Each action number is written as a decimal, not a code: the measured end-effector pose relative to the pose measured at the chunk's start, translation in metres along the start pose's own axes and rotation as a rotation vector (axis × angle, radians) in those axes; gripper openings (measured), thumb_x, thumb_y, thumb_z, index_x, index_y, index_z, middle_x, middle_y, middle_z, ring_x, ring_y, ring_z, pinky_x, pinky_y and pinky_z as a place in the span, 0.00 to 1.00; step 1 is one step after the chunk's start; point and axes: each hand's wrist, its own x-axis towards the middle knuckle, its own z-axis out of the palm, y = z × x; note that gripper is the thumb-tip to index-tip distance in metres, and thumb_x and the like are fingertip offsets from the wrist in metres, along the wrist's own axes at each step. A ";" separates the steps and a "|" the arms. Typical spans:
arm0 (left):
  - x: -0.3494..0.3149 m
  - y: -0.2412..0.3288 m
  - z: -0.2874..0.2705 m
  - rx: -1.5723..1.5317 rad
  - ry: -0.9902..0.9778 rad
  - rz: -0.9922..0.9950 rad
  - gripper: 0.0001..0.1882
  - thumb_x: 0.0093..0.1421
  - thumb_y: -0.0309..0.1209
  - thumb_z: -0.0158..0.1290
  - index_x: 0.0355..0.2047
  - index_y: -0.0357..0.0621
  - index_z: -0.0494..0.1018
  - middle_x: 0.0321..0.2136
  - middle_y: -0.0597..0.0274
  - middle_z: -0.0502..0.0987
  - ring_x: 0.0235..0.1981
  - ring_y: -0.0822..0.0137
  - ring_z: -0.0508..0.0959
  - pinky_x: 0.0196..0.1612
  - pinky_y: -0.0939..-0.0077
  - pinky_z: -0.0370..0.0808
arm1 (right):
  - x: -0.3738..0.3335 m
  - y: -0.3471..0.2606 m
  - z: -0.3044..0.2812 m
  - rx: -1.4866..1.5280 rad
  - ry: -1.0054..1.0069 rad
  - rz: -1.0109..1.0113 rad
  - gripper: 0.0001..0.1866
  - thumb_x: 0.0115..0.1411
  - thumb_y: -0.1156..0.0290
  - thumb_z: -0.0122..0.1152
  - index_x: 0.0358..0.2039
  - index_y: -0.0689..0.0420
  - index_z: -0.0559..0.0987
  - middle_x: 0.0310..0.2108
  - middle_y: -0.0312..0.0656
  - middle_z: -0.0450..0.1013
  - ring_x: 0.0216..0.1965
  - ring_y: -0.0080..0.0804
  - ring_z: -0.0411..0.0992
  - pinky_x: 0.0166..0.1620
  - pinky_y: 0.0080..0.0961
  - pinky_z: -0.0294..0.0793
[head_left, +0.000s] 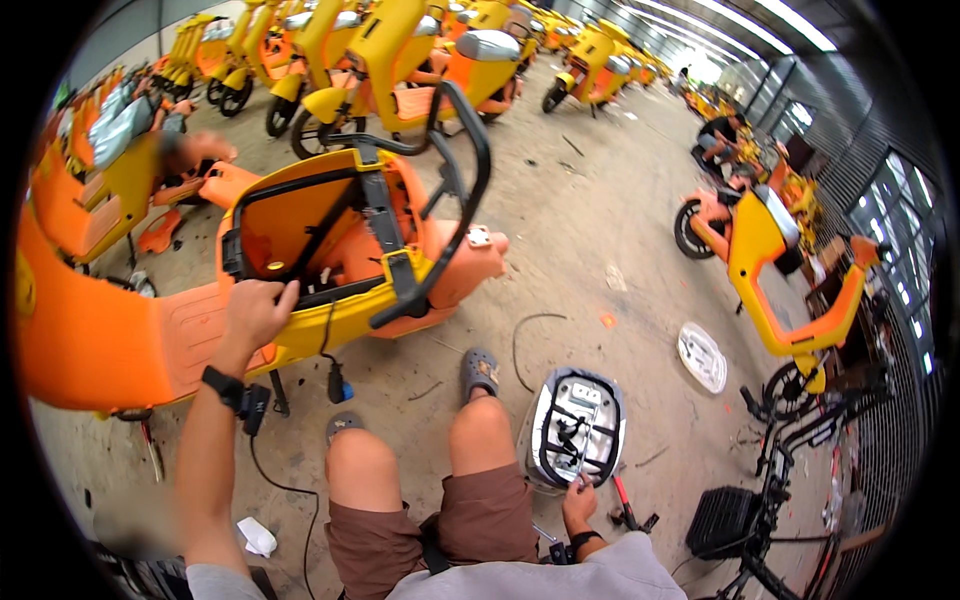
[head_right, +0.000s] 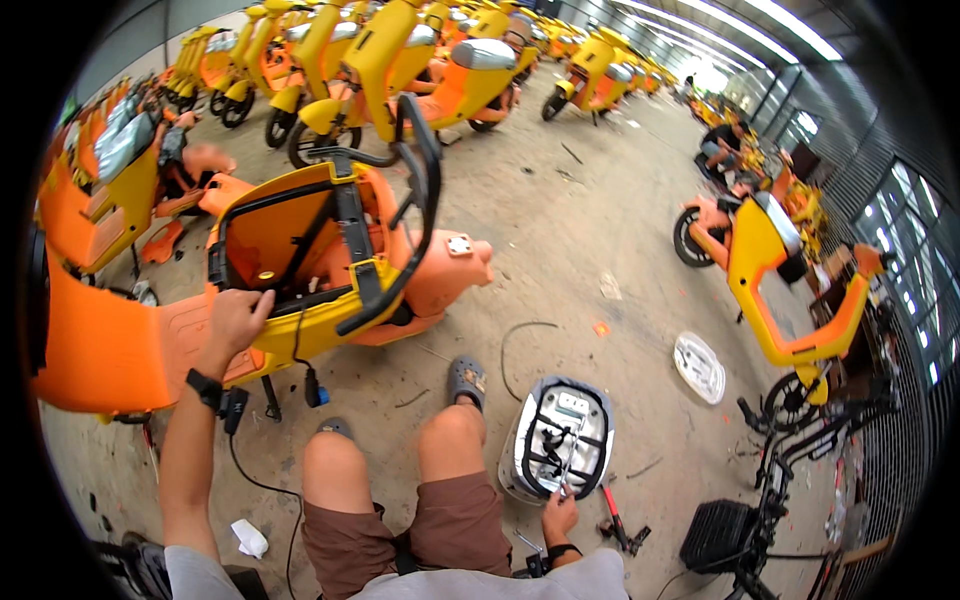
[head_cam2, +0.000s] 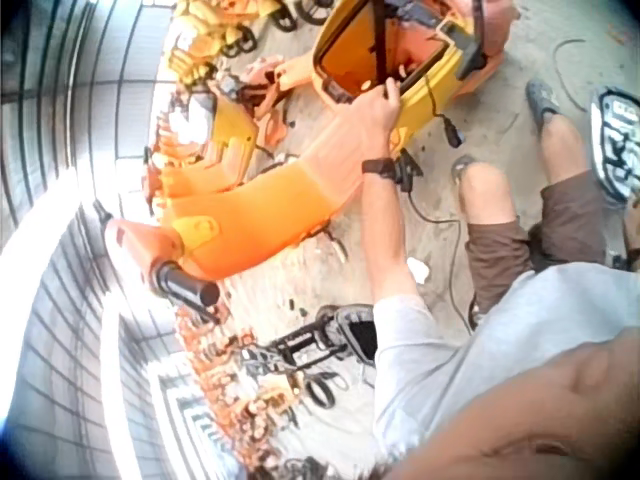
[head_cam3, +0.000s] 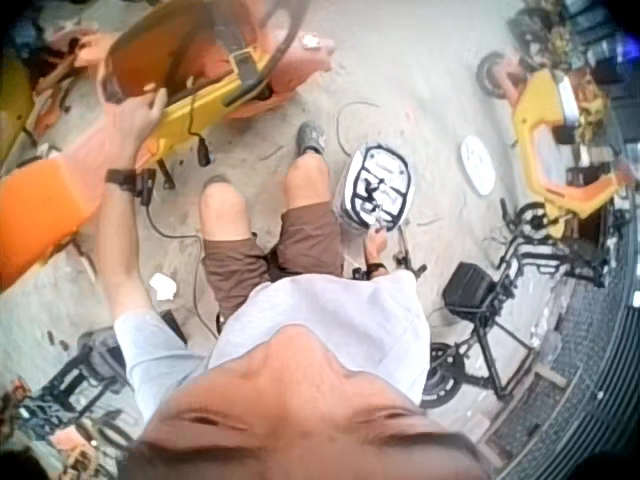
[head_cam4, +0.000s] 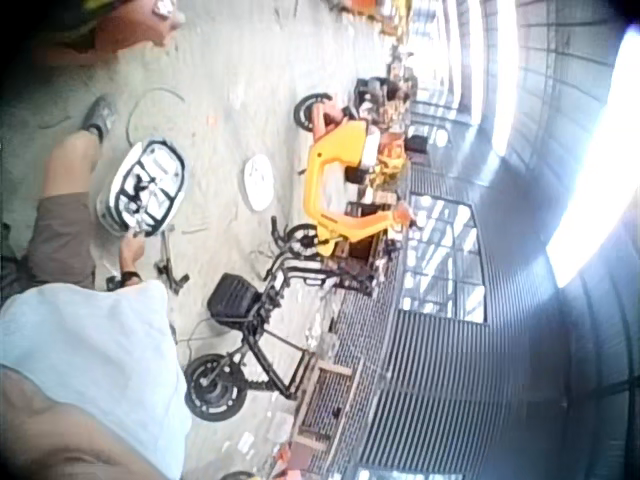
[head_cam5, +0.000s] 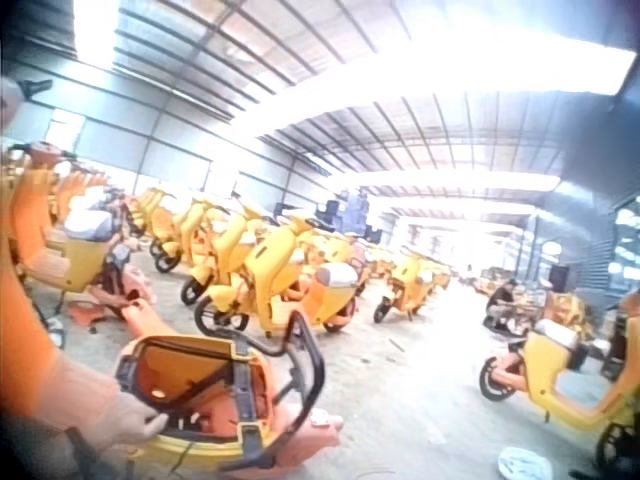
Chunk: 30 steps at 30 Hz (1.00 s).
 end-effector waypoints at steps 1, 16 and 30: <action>0.000 -0.003 0.004 -0.001 0.012 0.018 0.24 0.63 0.42 0.52 0.15 0.38 0.77 0.15 0.44 0.74 0.19 0.45 0.77 0.26 0.52 0.72 | 0.001 0.005 -0.004 0.040 0.022 -0.077 0.16 0.62 0.65 0.58 0.49 0.53 0.81 0.28 0.46 0.80 0.31 0.42 0.79 0.38 0.38 0.76; -0.001 -0.027 0.000 -0.105 0.071 0.337 0.18 0.57 0.36 0.57 0.13 0.41 0.74 0.13 0.51 0.72 0.17 0.50 0.74 0.24 0.58 0.69 | 0.025 -0.254 -0.219 0.735 0.098 -0.665 0.12 0.73 0.71 0.51 0.53 0.61 0.75 0.27 0.36 0.72 0.21 0.16 0.65 0.24 0.14 0.62; -0.015 -0.030 0.012 -0.060 0.344 0.404 0.14 0.51 0.28 0.58 0.12 0.42 0.69 0.12 0.57 0.67 0.15 0.55 0.68 0.22 0.61 0.64 | 0.013 -0.517 -0.288 0.526 -0.122 -1.203 0.18 0.71 0.73 0.52 0.60 0.59 0.76 0.24 0.28 0.64 0.23 0.12 0.61 0.27 0.13 0.59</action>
